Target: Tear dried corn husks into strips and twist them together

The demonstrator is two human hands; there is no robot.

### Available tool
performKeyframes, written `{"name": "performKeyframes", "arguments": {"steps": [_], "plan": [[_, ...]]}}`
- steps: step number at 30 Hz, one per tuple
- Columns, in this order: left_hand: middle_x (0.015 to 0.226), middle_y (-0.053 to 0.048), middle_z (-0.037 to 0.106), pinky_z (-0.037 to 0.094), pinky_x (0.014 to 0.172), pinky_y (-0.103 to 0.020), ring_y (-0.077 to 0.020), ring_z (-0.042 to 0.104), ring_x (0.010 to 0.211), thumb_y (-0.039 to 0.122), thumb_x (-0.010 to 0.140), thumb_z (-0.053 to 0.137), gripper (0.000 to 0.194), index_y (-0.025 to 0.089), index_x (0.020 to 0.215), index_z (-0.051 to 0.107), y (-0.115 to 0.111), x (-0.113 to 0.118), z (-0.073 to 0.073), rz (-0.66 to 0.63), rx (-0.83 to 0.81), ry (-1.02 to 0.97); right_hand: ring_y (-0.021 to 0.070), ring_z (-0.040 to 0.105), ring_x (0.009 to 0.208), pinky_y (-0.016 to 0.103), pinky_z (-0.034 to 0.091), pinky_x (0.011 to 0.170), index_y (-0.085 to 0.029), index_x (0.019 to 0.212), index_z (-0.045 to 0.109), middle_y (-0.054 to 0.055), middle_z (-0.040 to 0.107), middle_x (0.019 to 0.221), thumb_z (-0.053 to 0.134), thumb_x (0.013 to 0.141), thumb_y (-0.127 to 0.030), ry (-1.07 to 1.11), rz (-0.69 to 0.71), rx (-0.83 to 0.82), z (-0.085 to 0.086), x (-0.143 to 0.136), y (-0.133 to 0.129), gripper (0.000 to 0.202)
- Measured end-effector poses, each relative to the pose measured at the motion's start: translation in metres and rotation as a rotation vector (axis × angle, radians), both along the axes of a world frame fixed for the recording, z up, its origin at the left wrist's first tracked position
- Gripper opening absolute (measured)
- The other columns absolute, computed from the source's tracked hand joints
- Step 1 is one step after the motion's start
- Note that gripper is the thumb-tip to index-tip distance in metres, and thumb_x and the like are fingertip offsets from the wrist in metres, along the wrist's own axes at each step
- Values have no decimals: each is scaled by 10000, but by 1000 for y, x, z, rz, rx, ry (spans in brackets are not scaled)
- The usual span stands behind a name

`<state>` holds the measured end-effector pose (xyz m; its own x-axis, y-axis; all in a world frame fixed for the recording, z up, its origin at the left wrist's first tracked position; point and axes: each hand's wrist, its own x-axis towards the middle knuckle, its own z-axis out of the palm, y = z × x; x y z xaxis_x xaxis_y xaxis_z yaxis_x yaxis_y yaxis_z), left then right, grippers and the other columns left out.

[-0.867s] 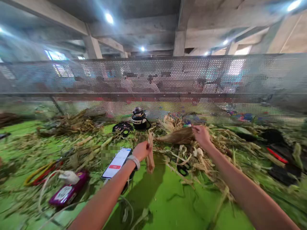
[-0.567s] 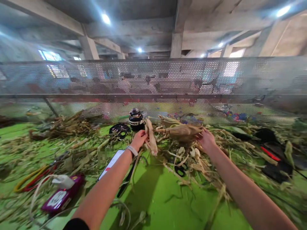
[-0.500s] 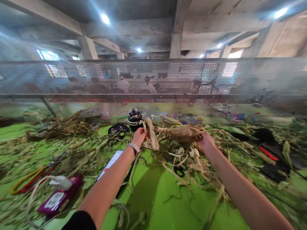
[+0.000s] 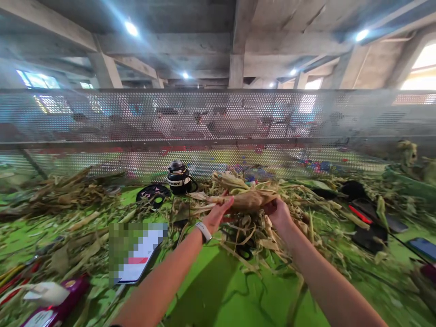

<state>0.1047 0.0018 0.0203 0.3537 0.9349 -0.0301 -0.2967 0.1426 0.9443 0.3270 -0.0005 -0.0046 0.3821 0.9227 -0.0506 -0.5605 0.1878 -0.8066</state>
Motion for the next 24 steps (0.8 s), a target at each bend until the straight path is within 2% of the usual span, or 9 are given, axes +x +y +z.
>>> {"name": "performKeyframes", "arguments": {"steps": [3,7,10,12,14,16,17,21,24], "plan": [[812,-25,683,514,598,-289,-162,629,646,248,696,636,460,212,1150,574,2,0,-4,58,-149,-262,134,590,544,255,502,538,-173,746,619,-9,635,632,509,791,-207,-311,107,-81,17,2,-22,123],[790,18,676,482,577,-227,-125,608,625,99,597,541,545,227,1126,574,5,-9,-7,190,-108,-424,169,601,583,256,468,550,-183,639,628,-4,638,611,605,632,-153,-708,211,-161,50,9,-53,38],[886,18,690,474,588,-223,-118,606,642,53,544,513,589,241,1098,585,-1,-8,-7,239,-83,-504,179,604,763,252,444,661,-205,750,656,24,675,842,605,656,-170,-1024,81,-143,73,-2,-70,113],[936,11,693,469,585,-222,-117,605,650,41,535,515,589,241,1083,594,-7,-3,-5,261,-63,-537,199,599,817,290,440,713,-211,885,656,56,662,960,554,758,-252,-1560,-106,-47,80,-21,-78,168],[978,4,691,476,626,-228,-127,621,715,41,542,526,573,242,1072,603,-13,5,-4,283,-35,-566,223,582,889,322,439,784,-190,905,648,84,649,968,526,821,-354,-1899,-130,106,77,-44,-83,222],[1007,1,688,481,702,-238,-140,630,816,59,569,547,527,241,1060,611,-18,13,-2,309,-10,-595,258,557,945,358,438,824,-175,887,645,115,627,1008,581,792,-448,-2058,-194,153,66,-64,-85,296],[1015,-1,687,481,738,-246,-147,630,865,82,595,561,488,241,1054,612,-21,16,-2,325,-5,-612,272,535,999,373,429,855,-172,896,645,128,607,1072,613,779,-435,-2092,-255,167,59,-70,-84,289],[1159,-6,644,462,879,-319,-182,576,1077,254,737,597,380,281,1116,581,-35,16,-5,303,-21,-548,258,494,1075,387,403,935,-192,867,662,119,581,1149,586,804,-158,-2104,-404,279,37,-65,-77,104],[1308,11,556,381,1009,-349,-186,452,1245,286,732,661,481,332,1197,544,-49,-3,-9,75,-5,-249,254,517,1031,422,416,947,-203,879,671,112,597,1097,506,810,-65,-2030,-436,369,29,-43,-71,226]]}}
